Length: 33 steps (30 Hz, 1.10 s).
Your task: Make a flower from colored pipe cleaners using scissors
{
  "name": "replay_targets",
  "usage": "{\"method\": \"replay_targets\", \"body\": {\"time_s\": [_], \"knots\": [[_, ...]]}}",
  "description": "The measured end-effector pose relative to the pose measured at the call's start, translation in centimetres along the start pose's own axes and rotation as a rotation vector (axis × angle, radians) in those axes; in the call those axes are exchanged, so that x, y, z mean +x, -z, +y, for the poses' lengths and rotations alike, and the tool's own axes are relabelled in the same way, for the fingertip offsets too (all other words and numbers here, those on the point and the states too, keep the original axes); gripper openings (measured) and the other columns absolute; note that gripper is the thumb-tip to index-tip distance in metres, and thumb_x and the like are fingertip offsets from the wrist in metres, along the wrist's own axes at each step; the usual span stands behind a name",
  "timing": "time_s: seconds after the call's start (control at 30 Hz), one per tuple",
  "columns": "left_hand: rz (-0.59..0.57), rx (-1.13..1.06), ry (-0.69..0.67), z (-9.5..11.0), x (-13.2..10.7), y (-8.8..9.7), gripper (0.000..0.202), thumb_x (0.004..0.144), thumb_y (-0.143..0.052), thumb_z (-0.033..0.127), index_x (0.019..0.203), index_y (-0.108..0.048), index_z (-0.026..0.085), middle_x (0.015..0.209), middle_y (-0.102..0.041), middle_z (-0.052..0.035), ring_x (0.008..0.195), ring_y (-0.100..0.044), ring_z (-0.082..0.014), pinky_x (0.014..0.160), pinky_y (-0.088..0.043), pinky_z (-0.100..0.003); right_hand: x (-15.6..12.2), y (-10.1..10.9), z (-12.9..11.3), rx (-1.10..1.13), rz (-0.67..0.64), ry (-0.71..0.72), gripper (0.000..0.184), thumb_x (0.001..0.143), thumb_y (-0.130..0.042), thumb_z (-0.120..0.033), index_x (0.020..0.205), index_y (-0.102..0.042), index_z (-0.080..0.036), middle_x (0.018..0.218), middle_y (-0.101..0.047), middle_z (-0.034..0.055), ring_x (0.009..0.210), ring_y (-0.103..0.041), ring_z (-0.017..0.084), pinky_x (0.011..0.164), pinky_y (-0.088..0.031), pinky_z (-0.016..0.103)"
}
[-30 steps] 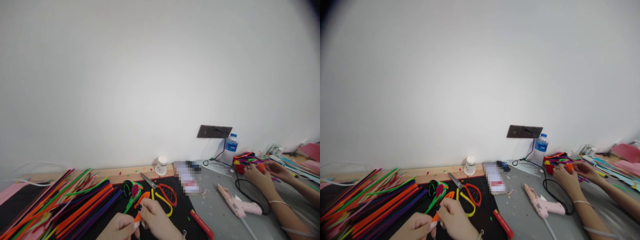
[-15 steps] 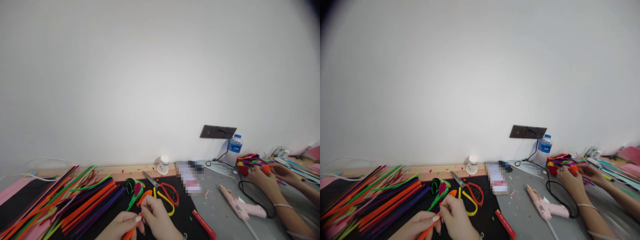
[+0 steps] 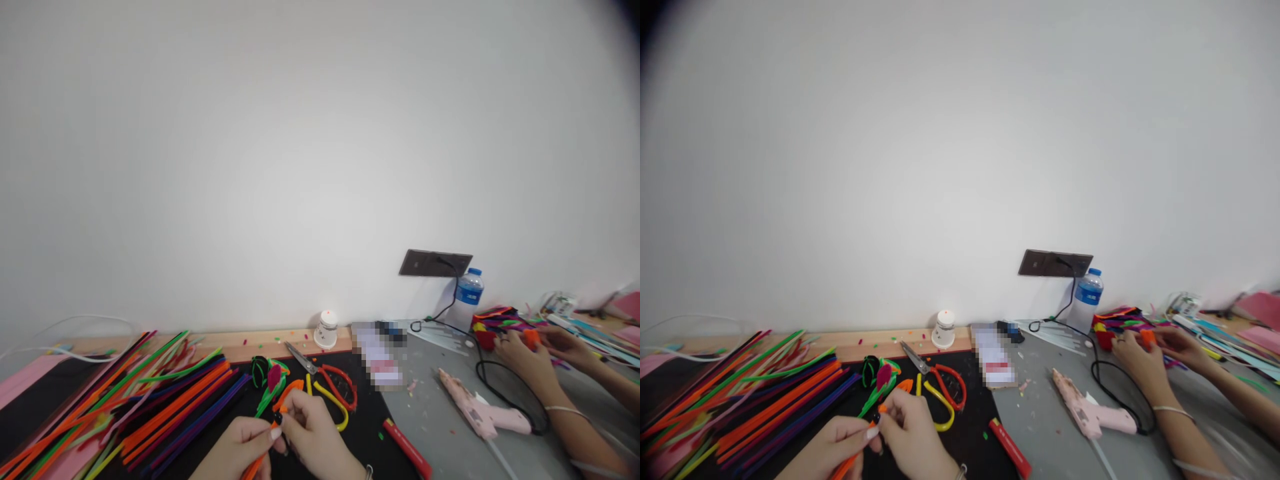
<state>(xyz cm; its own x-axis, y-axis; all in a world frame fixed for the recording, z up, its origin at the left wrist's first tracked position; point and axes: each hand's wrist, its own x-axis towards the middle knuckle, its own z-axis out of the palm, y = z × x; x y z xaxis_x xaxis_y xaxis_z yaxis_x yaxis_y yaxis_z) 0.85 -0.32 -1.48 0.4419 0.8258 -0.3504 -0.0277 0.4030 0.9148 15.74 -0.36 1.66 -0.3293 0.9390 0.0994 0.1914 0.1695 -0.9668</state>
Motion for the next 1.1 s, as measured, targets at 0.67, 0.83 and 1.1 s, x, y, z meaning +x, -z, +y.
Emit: {"method": "replay_targets", "body": {"time_s": [0.67,0.83,1.1], "knots": [[-0.017,0.055,-0.015,0.4,-0.1,-0.1,0.047,0.062,-0.059,0.06,0.065,-0.058,0.013,0.037,-0.064,-0.0013,0.035,-0.059,-0.0129,0.034,-0.037,-0.016,0.3,0.0,0.0,0.202,-0.017,-0.103,0.012,0.073,-0.051,-0.022,0.065,-0.045,-0.017,0.043,-0.045,-0.0079,0.03,-0.031,0.003,0.03,-0.021,0.014],[-0.064,0.082,-0.061,-0.6,0.4,0.1,0.045,0.065,-0.058,0.059,0.061,-0.056,0.013,0.037,-0.064,-0.002,0.033,-0.057,-0.0134,0.031,-0.034,-0.017,0.3,0.1,0.5,0.188,-0.041,-0.114,0.01,0.07,-0.051,-0.017,0.062,-0.046,-0.016,0.041,-0.043,-0.0084,0.03,-0.032,0.003,0.03,-0.021,0.014],[-0.068,0.185,-0.035,0.4,-0.5,0.0,0.045,0.064,-0.058,0.059,0.056,-0.056,0.014,0.041,-0.063,-0.0019,0.034,-0.051,-0.0114,0.034,-0.032,-0.019,0.1,0.6,-1.0,-0.134,0.007,0.0,0.021,0.076,-0.047,-0.021,0.057,-0.04,-0.017,0.049,-0.037,-0.0067,0.044,-0.032,0.006,0.043,-0.024,0.018]]}}
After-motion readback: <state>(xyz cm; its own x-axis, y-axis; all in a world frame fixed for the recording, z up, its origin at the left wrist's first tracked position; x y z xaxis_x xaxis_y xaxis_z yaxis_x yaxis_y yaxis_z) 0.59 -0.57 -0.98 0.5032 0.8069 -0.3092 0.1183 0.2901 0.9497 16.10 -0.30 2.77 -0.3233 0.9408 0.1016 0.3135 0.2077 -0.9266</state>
